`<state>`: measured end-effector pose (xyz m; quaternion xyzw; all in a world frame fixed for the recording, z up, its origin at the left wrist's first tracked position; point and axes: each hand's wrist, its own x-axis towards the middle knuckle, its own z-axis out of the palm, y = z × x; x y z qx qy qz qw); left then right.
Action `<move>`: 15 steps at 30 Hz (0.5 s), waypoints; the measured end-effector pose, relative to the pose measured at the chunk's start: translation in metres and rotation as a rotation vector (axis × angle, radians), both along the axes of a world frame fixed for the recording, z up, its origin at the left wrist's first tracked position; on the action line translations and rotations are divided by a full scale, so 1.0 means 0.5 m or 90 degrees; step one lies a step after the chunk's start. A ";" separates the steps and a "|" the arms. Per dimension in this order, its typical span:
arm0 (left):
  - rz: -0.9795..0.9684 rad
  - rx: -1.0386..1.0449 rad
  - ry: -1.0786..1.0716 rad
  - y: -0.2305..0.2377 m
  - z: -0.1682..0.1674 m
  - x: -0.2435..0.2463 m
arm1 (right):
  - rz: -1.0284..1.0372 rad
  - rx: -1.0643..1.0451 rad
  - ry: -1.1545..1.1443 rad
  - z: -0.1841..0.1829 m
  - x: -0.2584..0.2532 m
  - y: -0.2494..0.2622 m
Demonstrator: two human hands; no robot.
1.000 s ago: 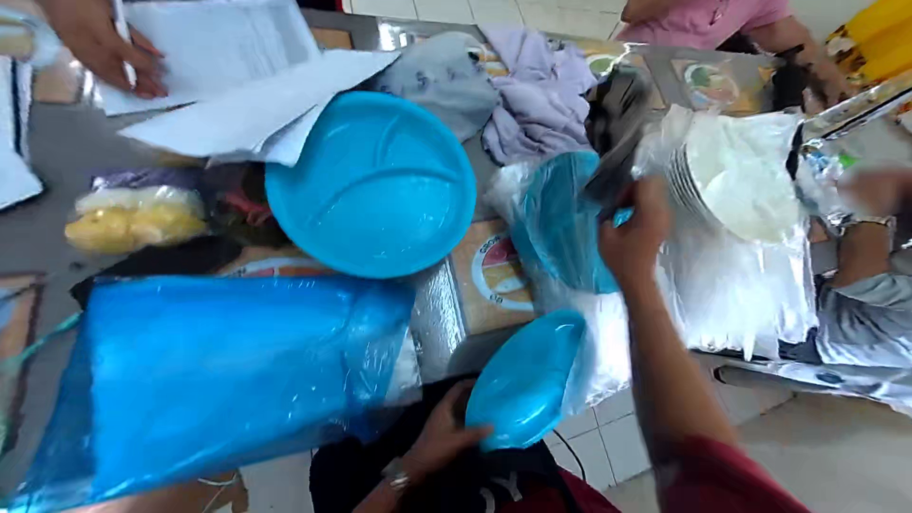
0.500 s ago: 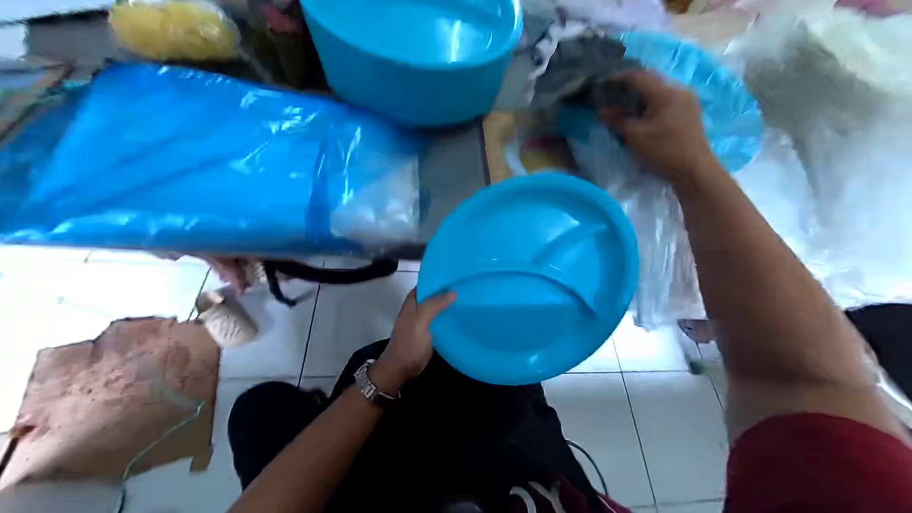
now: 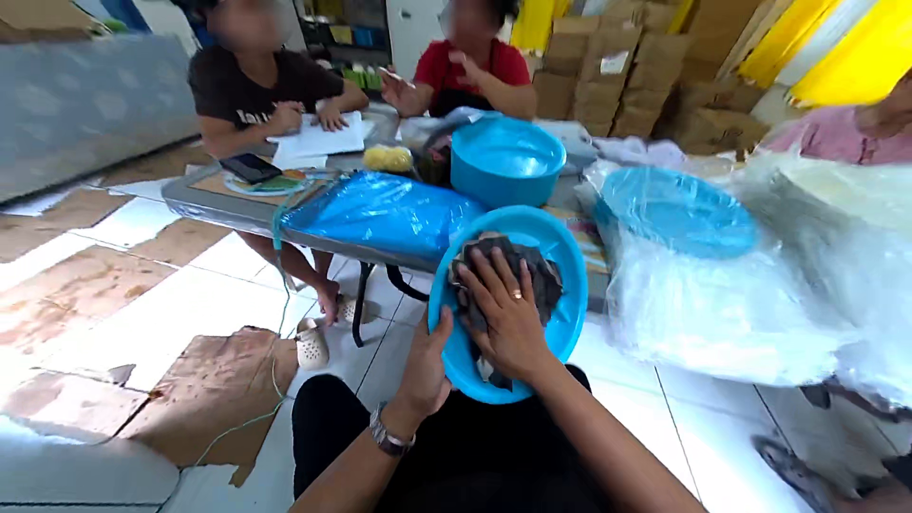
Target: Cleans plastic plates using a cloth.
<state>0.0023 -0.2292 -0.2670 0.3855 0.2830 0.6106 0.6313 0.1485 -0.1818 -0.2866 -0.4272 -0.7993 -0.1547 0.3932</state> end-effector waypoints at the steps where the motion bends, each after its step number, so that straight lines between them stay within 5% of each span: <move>1: 0.027 0.019 -0.018 -0.001 0.013 -0.012 | -0.021 0.029 0.021 0.011 0.017 0.024; 5: 0.114 0.141 -0.125 0.009 0.056 -0.041 | -0.101 0.010 0.155 0.019 0.070 0.096; 12: 0.115 0.112 -0.173 0.068 0.053 -0.054 | -0.146 -0.103 0.172 0.008 -0.053 0.083; 15: 0.082 0.124 -0.181 0.086 0.041 -0.064 | -0.048 -0.136 0.241 0.010 -0.116 0.079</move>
